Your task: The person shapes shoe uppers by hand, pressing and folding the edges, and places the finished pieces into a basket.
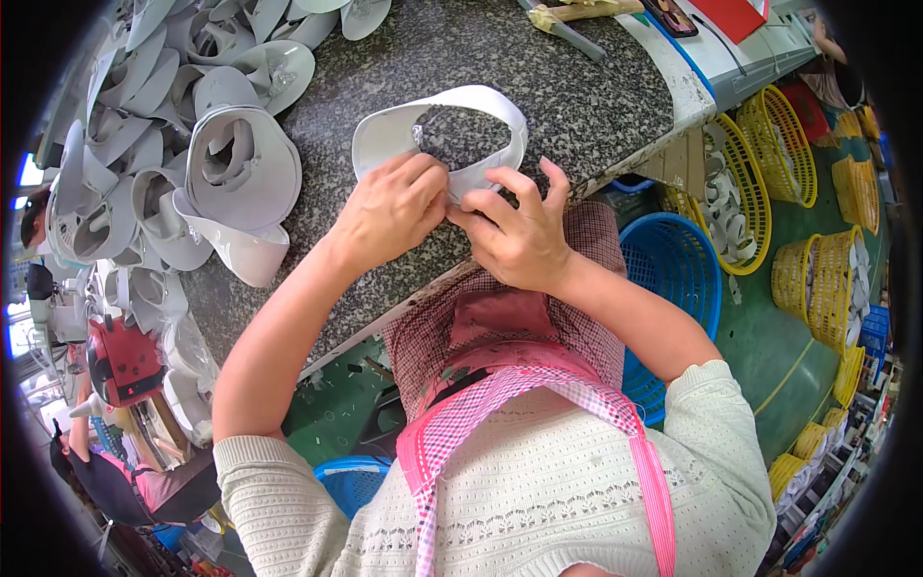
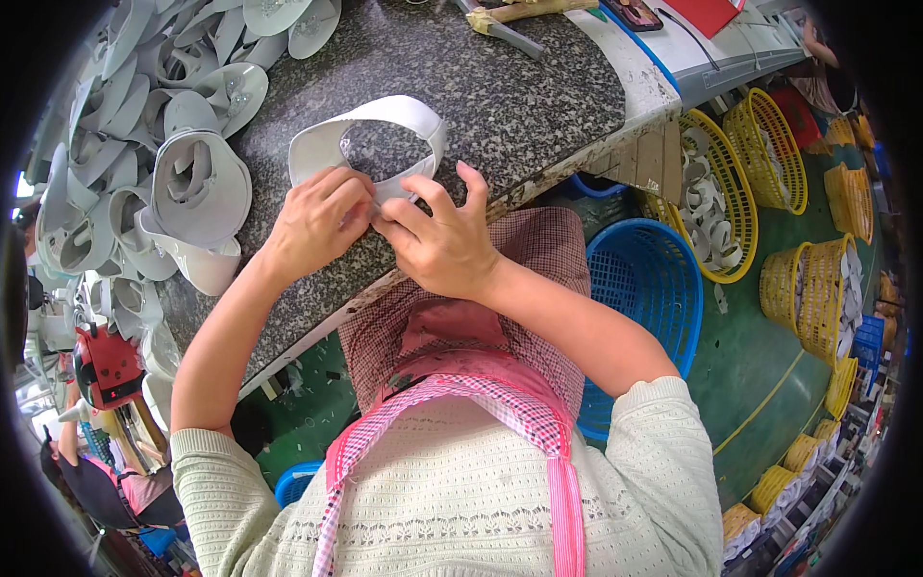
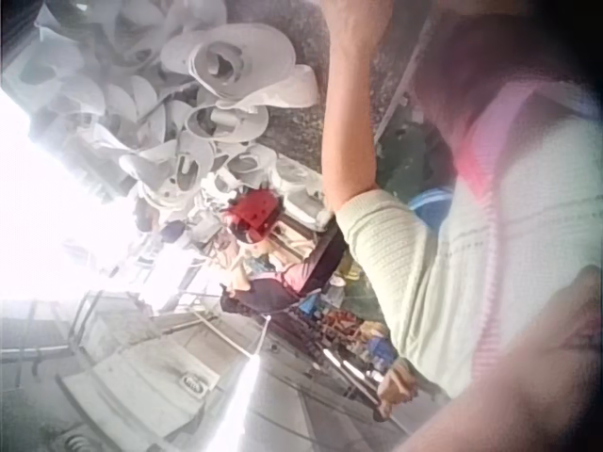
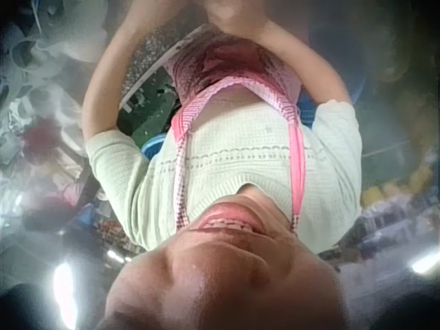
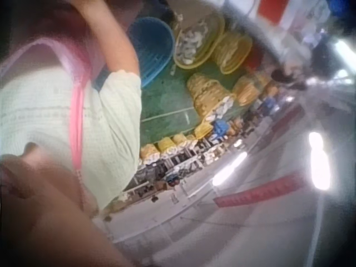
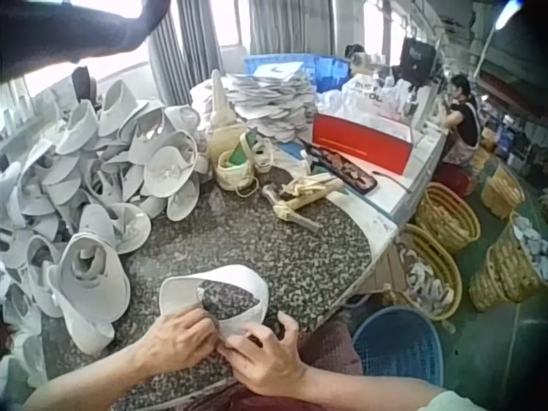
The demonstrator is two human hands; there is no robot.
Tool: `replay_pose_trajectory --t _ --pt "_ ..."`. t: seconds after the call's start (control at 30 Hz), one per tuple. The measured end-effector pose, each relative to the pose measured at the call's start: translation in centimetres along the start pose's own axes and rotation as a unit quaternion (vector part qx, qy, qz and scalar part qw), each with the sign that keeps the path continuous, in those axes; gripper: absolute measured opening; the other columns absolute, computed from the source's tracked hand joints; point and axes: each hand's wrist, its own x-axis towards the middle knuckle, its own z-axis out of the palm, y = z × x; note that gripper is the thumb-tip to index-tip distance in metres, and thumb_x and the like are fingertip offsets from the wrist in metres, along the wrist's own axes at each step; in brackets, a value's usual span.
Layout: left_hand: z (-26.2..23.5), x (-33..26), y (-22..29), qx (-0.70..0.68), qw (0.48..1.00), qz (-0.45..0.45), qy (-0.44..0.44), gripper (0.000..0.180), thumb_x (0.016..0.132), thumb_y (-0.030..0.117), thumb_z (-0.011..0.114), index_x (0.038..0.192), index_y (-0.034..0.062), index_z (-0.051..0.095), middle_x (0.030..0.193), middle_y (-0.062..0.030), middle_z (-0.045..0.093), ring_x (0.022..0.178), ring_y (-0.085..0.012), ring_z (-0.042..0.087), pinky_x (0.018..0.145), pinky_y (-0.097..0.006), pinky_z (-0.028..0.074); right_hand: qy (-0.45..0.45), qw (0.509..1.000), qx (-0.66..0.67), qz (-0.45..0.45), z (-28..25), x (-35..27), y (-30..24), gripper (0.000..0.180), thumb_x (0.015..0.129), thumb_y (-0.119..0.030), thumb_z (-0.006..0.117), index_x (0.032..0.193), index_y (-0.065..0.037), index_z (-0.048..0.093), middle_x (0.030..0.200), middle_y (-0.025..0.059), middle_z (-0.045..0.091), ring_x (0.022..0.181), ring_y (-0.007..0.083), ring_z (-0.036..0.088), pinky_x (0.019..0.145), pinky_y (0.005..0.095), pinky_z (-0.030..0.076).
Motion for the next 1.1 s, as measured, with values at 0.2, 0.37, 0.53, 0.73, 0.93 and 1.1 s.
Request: replay_pose_trajectory --t 0.2,0.37,0.53,0.73,0.93,1.1 --pt "-0.9 -0.7 0.3 -0.07 0.995 -0.07 0.031 0.017 0.073 0.008 0.062 0.088 0.0026 0.056 0.09 -0.0107 0.054 0.08 -0.0292 0.053 0.071 -0.036 0.045 -0.003 0.999 0.032 0.03 -0.3 -0.3 0.1 0.02 0.062 -0.02 0.062 0.082 -0.017 0.065 0.09 -0.0063 0.051 0.101 0.0184 0.043 0.086 0.0516 0.023" --pt "0.2 -0.9 0.9 -0.099 0.99 -0.086 0.06 0.032 0.064 0.013 0.07 0.095 0.0069 0.064 0.094 -0.0067 0.057 0.085 -0.024 0.053 0.072 -0.033 0.045 0.021 0.999 0.046 0.017 0.3 -0.8 0.9 0.02 0.062 -0.022 0.063 0.081 -0.017 0.065 0.09 -0.0077 0.053 0.101 0.0183 0.044 0.087 0.0513 0.023" --pt "0.0 -0.3 0.0 -0.149 0.98 -0.13 0.018 0.023 0.06 0.012 0.073 0.082 0.0057 0.068 0.087 -0.0052 0.059 0.083 -0.0218 0.054 0.071 -0.03 0.045 0.027 0.996 0.081 -0.017 0.3 -1.0 1.4 0.02 0.06 -0.021 0.066 0.079 -0.016 0.063 0.088 -0.0074 0.056 0.098 0.0183 0.047 0.089 0.0495 0.024" --pt "0.0 0.1 0.2 -0.032 0.999 0.013 -0.03 0.021 0.063 0.006 0.065 0.083 0.0022 0.062 0.087 -0.0062 0.057 0.079 -0.0213 0.055 0.069 -0.032 0.046 0.022 0.996 0.087 -0.009 0.1 -1.3 1.7 0.012 0.063 -0.02 0.064 0.073 -0.016 0.059 0.089 -0.0064 0.061 0.097 0.0202 0.048 0.09 0.0464 0.024" --pt "-0.4 0.1 0.1 0.086 0.989 0.11 -0.051 0.02 0.066 0.006 0.059 0.085 0.0023 0.054 0.087 -0.007 0.052 0.079 -0.0216 0.054 0.067 -0.032 0.047 0.033 0.995 0.09 -0.008 0.1 -1.0 1.7 0.012 0.061 -0.018 0.064 0.069 -0.015 0.056 0.089 -0.0075 0.059 0.096 0.0184 0.048 0.087 0.0441 0.028" --pt "0.6 0.3 0.1 -0.005 0.999 0.038 -0.003 0.015 0.069 0.004 0.061 0.081 0.0034 0.053 0.085 -0.0079 0.052 0.078 -0.0247 0.053 0.068 -0.034 0.046 0.032 0.995 0.089 -0.011 0.1 -1.2 1.8 0.013 0.061 -0.018 0.064 0.069 -0.015 0.055 0.089 -0.0078 0.059 0.096 0.0179 0.048 0.087 0.0426 0.029"
